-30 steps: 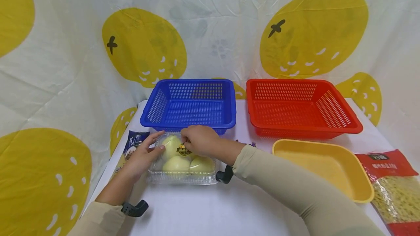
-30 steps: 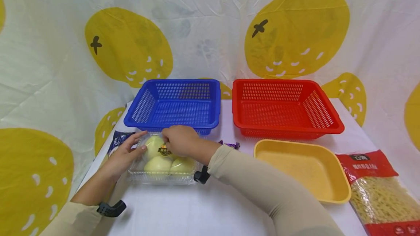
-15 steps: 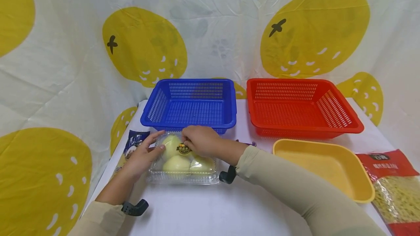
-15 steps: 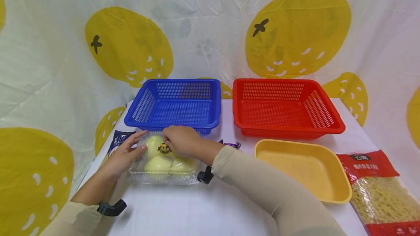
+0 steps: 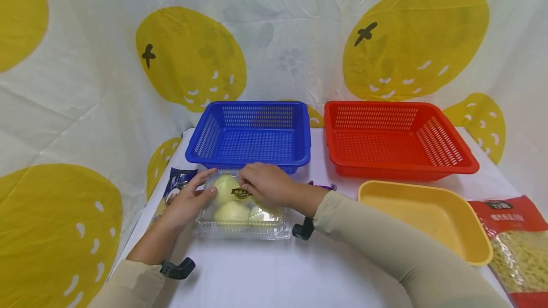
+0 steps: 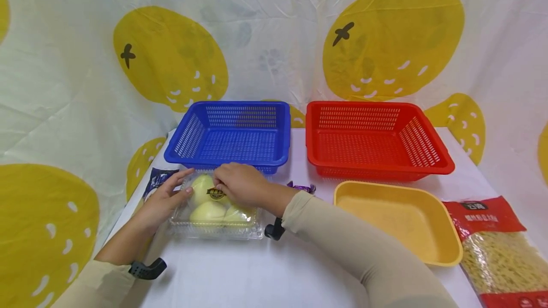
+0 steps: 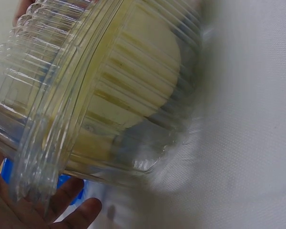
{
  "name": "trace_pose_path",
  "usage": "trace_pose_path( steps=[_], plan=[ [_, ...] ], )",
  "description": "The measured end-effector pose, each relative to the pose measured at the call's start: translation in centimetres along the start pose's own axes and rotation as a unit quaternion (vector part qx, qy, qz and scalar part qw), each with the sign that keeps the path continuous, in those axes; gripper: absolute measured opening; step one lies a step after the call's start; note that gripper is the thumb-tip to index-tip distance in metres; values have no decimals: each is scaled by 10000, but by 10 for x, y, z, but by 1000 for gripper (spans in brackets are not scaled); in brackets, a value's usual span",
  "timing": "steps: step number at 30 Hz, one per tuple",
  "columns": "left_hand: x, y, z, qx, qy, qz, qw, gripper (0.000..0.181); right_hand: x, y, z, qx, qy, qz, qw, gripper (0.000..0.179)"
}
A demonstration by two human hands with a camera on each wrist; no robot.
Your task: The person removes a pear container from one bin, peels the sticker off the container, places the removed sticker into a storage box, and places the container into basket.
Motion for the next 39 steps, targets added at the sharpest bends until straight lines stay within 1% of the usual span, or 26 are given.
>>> trace_pose_path(
  steps=[4,8,13,19,21,23,24,26,28,30,32,34,36,39],
  plan=[
    [0,1,0,-9,-7,-32,10000,59,1,-4,0,360,111,-154,9992,4],
    [1,2,1,-14,-59,-56,10000,59,1,-8,-2,701,436,-324,9961,4],
    [0,1,-1,42,7,-45,10000,60,0,-11,-7,815,764,-362,9931,6],
    [-2,1,0,66,93,-48,9999,61,1,-17,-6,989,716,-370,9918,9],
    [-2,1,1,57,106,-41,9999,61,0,-19,-5,1064,626,-475,9912,10],
    [-2,1,0,89,146,-37,9998,60,-2,-21,-5,1205,525,-687,9889,12],
    [-2,1,0,120,165,-36,9998,60,-4,-23,-5,1307,481,-823,9868,12],
    [-2,1,-1,197,181,-32,9996,59,-5,-26,-5,1518,434,-1220,9799,12],
    [-2,1,-2,283,208,-46,9994,57,-2,-28,-5,1729,524,-1663,9694,11],
    [-2,2,-3,307,224,-63,9993,57,5,-31,-3,1843,830,-2032,9580,10],
    [-2,2,-5,281,235,-75,9993,58,14,-34,-2,1825,1365,-2197,9486,8],
    [-3,2,-5,244,220,-69,9994,59,22,-38,0,1711,2056,-2078,9409,8],
    [-3,2,-4,261,195,-66,9994,59,29,-42,1,1512,2743,-1823,9320,6],
    [-3,2,-2,360,148,-79,9992,58,35,-48,1,1214,3506,-1390,9182,5]
  ],
)
Point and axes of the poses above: each hand's wrist, its own y-axis towards the middle knuckle, its own x-axis out of the back of the hand, z = x × y, the point moved 2 cm from there along y, towards the middle knuckle, and after that the axes turned 15 degrees about z, right-handed, at the moved point
